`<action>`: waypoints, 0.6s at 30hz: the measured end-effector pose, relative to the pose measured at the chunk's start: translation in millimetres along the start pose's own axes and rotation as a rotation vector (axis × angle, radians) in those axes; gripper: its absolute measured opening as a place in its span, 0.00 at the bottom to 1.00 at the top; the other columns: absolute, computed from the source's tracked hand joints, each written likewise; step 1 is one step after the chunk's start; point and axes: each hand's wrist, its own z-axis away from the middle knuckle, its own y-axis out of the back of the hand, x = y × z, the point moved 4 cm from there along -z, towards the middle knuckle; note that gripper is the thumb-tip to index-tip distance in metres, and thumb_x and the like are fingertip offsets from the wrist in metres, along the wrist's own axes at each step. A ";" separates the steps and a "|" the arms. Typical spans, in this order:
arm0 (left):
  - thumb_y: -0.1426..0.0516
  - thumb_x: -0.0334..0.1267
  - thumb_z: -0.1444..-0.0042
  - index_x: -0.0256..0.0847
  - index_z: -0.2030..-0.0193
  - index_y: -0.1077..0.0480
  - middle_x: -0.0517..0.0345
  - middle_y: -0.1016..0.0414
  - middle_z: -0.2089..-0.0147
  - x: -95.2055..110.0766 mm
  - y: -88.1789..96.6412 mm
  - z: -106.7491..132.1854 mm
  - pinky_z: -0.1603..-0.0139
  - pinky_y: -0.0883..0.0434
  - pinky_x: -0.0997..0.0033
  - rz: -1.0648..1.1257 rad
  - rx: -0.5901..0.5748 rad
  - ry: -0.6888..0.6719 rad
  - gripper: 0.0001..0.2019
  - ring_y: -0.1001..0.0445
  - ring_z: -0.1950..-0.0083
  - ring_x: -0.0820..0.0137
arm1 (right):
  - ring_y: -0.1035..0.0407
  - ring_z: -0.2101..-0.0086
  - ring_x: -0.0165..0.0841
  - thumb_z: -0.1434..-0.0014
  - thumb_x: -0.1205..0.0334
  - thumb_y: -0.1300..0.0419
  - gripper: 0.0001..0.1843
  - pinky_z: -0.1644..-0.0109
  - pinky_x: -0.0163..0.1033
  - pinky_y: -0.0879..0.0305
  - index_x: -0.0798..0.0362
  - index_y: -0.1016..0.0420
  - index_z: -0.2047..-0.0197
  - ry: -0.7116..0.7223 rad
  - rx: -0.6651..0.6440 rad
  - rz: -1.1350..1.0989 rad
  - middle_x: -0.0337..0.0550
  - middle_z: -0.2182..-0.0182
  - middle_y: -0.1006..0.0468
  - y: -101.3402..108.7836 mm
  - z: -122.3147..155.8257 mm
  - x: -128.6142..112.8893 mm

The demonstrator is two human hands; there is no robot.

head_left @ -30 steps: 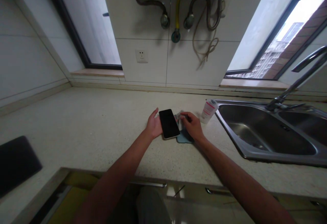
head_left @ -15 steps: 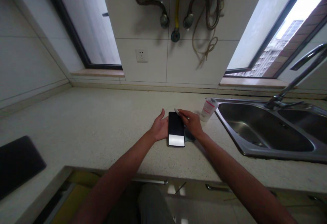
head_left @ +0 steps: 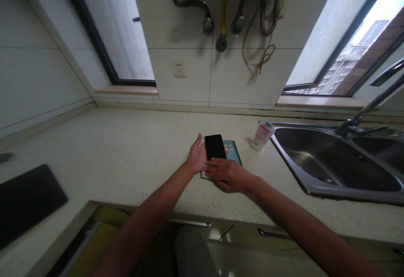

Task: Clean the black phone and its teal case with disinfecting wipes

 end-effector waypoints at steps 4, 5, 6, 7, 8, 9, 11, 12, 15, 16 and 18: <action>0.59 0.60 0.34 0.34 0.39 0.32 0.38 0.22 0.52 3.5 -4.7 3.0 0.48 0.29 0.51 0.021 -0.002 -0.026 0.34 0.21 0.53 0.53 | 0.30 0.42 0.37 0.40 0.70 0.45 0.20 0.34 0.49 0.35 0.56 0.23 0.47 0.014 -0.002 -0.025 0.48 0.49 0.19 0.9 0.3 -8.1; 0.59 0.61 0.34 0.34 0.39 0.32 0.38 0.22 0.52 4.2 -4.4 3.1 0.49 0.29 0.51 0.016 -0.001 -0.027 0.34 0.21 0.53 0.53 | 0.29 0.42 0.36 0.40 0.70 0.45 0.20 0.35 0.48 0.35 0.56 0.23 0.46 0.010 0.008 -0.025 0.47 0.49 0.18 1.8 -0.3 -7.1; 0.58 0.61 0.35 0.34 0.39 0.32 0.38 0.22 0.52 4.9 -3.6 3.0 0.50 0.28 0.52 0.009 0.001 -0.024 0.34 0.21 0.54 0.53 | 0.29 0.43 0.36 0.40 0.70 0.45 0.20 0.35 0.48 0.35 0.55 0.23 0.46 0.003 0.027 -0.017 0.47 0.49 0.18 3.0 -0.6 -4.7; 0.58 0.62 0.35 0.34 0.40 0.32 0.38 0.22 0.53 5.2 -2.3 2.7 0.51 0.27 0.53 -0.001 0.003 -0.016 0.34 0.21 0.55 0.54 | 0.29 0.42 0.37 0.40 0.70 0.45 0.20 0.35 0.49 0.35 0.54 0.23 0.46 -0.009 0.055 0.000 0.47 0.49 0.19 4.7 -0.6 -1.2; 0.58 0.62 0.35 0.34 0.40 0.32 0.39 0.22 0.54 5.2 -0.8 2.4 0.53 0.27 0.54 -0.012 0.003 -0.004 0.35 0.21 0.56 0.54 | 0.30 0.41 0.37 0.40 0.70 0.45 0.20 0.35 0.50 0.35 0.53 0.23 0.45 -0.029 0.089 0.027 0.47 0.48 0.19 6.7 0.1 3.4; 0.58 0.63 0.35 0.35 0.40 0.32 0.39 0.22 0.54 4.9 0.6 2.1 0.55 0.27 0.55 -0.021 0.001 0.012 0.35 0.21 0.56 0.55 | 0.31 0.41 0.39 0.39 0.70 0.44 0.20 0.35 0.52 0.35 0.53 0.23 0.45 -0.052 0.128 0.061 0.47 0.47 0.20 8.9 1.5 8.8; 0.58 0.63 0.35 0.35 0.40 0.32 0.40 0.22 0.55 4.0 2.1 1.9 0.56 0.27 0.56 -0.029 -0.013 0.040 0.35 0.21 0.57 0.55 | 0.30 0.41 0.40 0.39 0.71 0.44 0.20 0.35 0.54 0.34 0.52 0.23 0.46 -0.138 0.201 0.125 0.49 0.46 0.21 12.8 6.3 22.0; 0.58 0.63 0.35 0.35 0.40 0.32 0.40 0.22 0.55 3.4 2.0 2.1 0.55 0.27 0.55 -0.027 -0.027 0.046 0.35 0.21 0.57 0.55 | 0.30 0.42 0.41 0.39 0.71 0.44 0.19 0.36 0.55 0.33 0.53 0.23 0.46 -0.191 0.234 0.152 0.50 0.46 0.21 14.5 9.4 28.8; 0.57 0.62 0.36 0.35 0.40 0.32 0.39 0.22 0.53 1.1 -0.7 3.4 0.48 0.30 0.52 -0.006 -0.081 0.062 0.34 0.21 0.54 0.55 | 0.29 0.43 0.41 0.37 0.71 0.45 0.18 0.37 0.55 0.32 0.53 0.22 0.47 -0.357 0.334 0.212 0.52 0.46 0.21 18.7 18.3 46.2; 0.56 0.62 0.36 0.36 0.39 0.32 0.39 0.22 0.52 -0.2 -1.9 3.9 0.46 0.31 0.51 -0.001 -0.099 0.073 0.34 0.22 0.53 0.54 | 0.29 0.42 0.41 0.36 0.70 0.44 0.17 0.38 0.55 0.32 0.52 0.22 0.47 -0.399 0.365 0.229 0.52 0.45 0.22 20.2 20.2 49.6; 0.55 0.62 0.36 0.36 0.39 0.32 0.38 0.22 0.51 -3.1 -3.4 4.6 0.44 0.33 0.50 0.000 -0.121 0.102 0.33 0.22 0.51 0.53 | 0.31 0.41 0.42 0.35 0.69 0.44 0.15 0.39 0.54 0.31 0.51 0.21 0.49 -0.458 0.420 0.264 0.52 0.43 0.24 23.5 21.2 52.3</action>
